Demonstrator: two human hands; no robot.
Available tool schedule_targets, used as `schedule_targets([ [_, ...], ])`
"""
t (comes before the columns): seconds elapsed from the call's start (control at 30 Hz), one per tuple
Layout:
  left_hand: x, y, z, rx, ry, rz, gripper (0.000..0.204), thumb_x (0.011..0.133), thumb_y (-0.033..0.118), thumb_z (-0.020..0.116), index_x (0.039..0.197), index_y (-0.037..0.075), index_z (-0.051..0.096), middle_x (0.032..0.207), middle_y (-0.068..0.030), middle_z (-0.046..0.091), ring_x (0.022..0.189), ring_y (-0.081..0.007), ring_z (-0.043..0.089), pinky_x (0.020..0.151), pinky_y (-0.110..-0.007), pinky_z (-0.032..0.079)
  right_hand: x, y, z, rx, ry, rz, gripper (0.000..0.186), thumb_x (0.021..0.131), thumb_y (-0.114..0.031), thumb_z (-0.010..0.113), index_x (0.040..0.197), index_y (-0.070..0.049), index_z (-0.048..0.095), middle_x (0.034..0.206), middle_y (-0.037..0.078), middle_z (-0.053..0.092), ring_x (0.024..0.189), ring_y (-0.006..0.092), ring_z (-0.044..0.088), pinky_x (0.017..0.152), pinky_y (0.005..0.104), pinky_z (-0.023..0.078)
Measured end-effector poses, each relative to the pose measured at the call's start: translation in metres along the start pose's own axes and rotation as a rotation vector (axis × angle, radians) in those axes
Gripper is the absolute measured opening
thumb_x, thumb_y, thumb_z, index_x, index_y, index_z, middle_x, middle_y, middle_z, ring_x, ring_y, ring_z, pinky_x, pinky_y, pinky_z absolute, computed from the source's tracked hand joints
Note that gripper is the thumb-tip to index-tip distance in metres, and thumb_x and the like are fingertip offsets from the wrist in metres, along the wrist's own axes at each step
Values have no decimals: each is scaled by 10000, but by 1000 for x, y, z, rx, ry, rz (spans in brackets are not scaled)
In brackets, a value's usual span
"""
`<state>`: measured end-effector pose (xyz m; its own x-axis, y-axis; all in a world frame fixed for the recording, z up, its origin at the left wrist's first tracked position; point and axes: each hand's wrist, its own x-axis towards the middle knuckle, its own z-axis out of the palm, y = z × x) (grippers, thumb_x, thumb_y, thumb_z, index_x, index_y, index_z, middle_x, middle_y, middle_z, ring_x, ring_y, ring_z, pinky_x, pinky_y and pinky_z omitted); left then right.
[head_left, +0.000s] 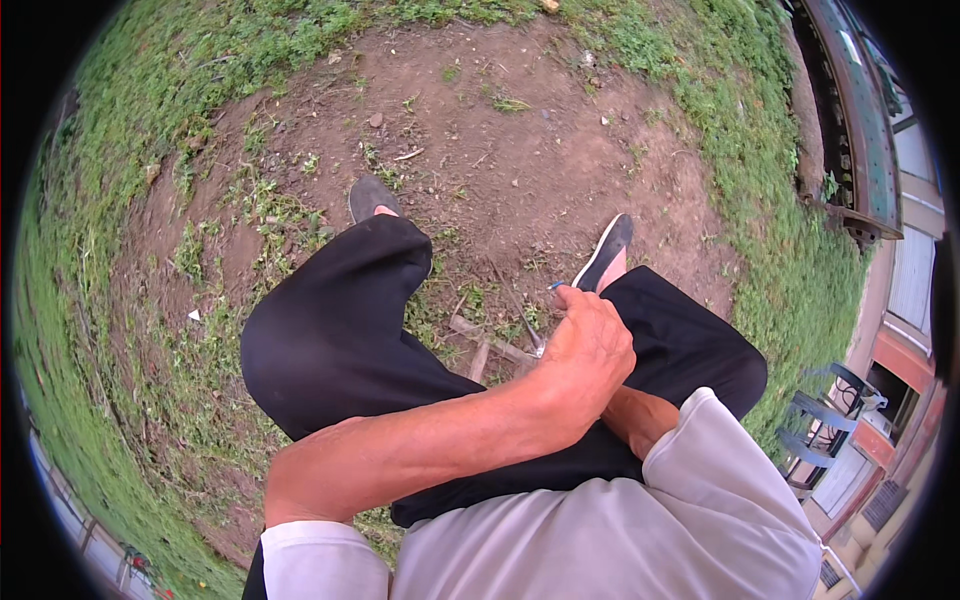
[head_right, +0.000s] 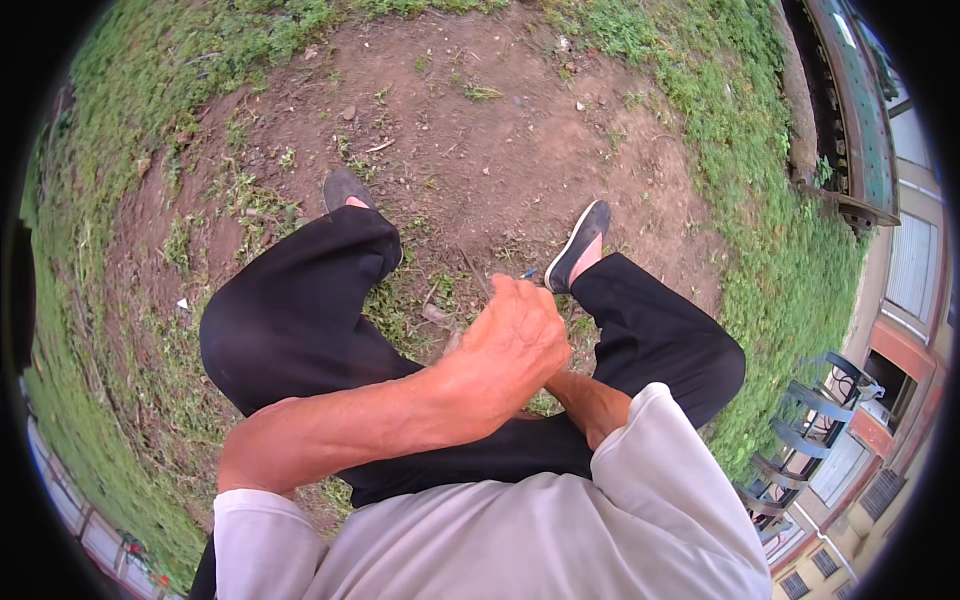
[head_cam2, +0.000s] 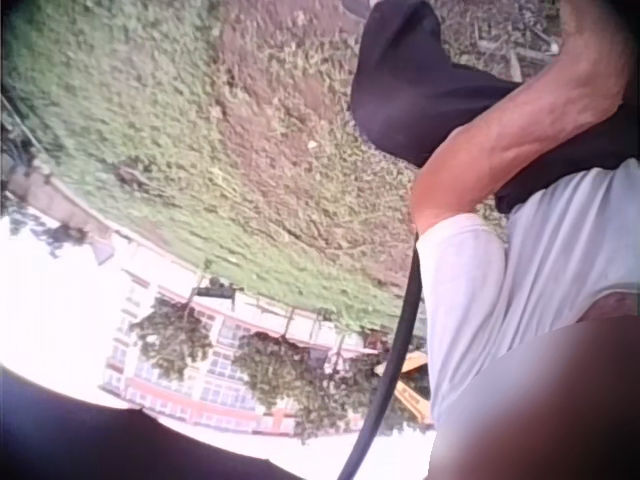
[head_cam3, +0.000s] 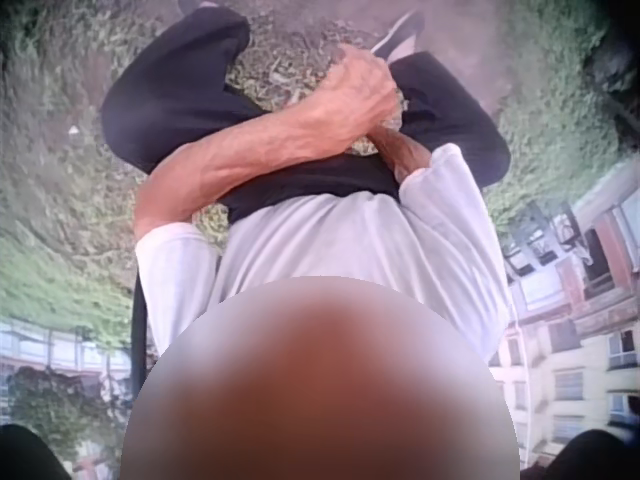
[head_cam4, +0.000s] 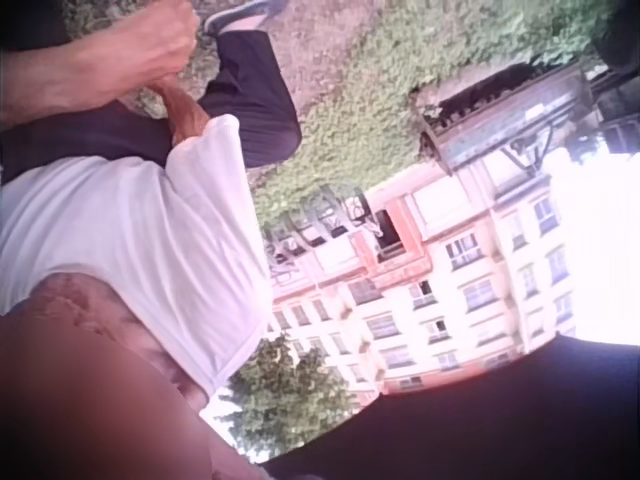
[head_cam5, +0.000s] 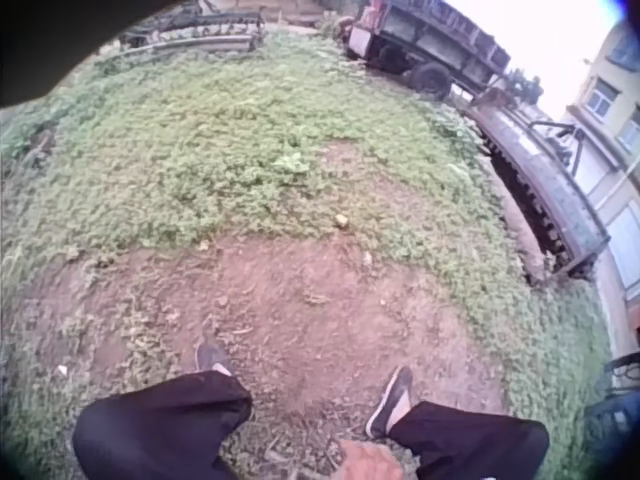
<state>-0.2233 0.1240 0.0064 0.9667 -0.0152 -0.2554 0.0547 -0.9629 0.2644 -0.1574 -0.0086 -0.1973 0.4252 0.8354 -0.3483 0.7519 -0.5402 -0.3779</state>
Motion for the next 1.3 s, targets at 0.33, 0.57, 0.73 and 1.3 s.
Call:
schedule_targets([
  [0.33, -3, 7, 6, 95, 121, -73, 262, 746, 246, 721, 933, 62, 727, 911, -107, 635, 931, -252, 602, 851, -448, 432, 57, 50, 91, 157, -250, 71, 349, 968, -287, 547, 1070, 33, 450, 881, 319, 649, 876, 511, 635, 772, 602, 484],
  [0.57, 7, -8, 8, 35, 102, -118, 236, 734, 231, 709, 889, 53, 708, 840, -77, 606, 871, -237, 603, 818, -419, 432, 219, 4, 73, 176, -32, 42, 404, 943, -351, 560, 1073, 31, 552, 955, 316, 671, 954, 495, 651, 830, 559, 511],
  [0.73, -3, -16, 3, 75, 231, -167, 199, 763, 199, 685, 887, 44, 701, 833, -81, 605, 885, -245, 610, 830, -412, 434, 253, 27, 41, 175, -6, -19, 365, 943, -354, 573, 1069, -13, 551, 915, 308, 670, 935, 511, 642, 797, 573, 492],
  [1.3, -13, -12, -14, 67, 170, -140, 238, 745, 240, 698, 888, 51, 712, 811, -50, 604, 842, -204, 584, 759, -379, 414, -27, 27, -40, -54, 157, -89, 331, 883, -235, 597, 1181, -99, 641, 881, 174, 657, 771, 367, 619, 733, 482, 511],
])
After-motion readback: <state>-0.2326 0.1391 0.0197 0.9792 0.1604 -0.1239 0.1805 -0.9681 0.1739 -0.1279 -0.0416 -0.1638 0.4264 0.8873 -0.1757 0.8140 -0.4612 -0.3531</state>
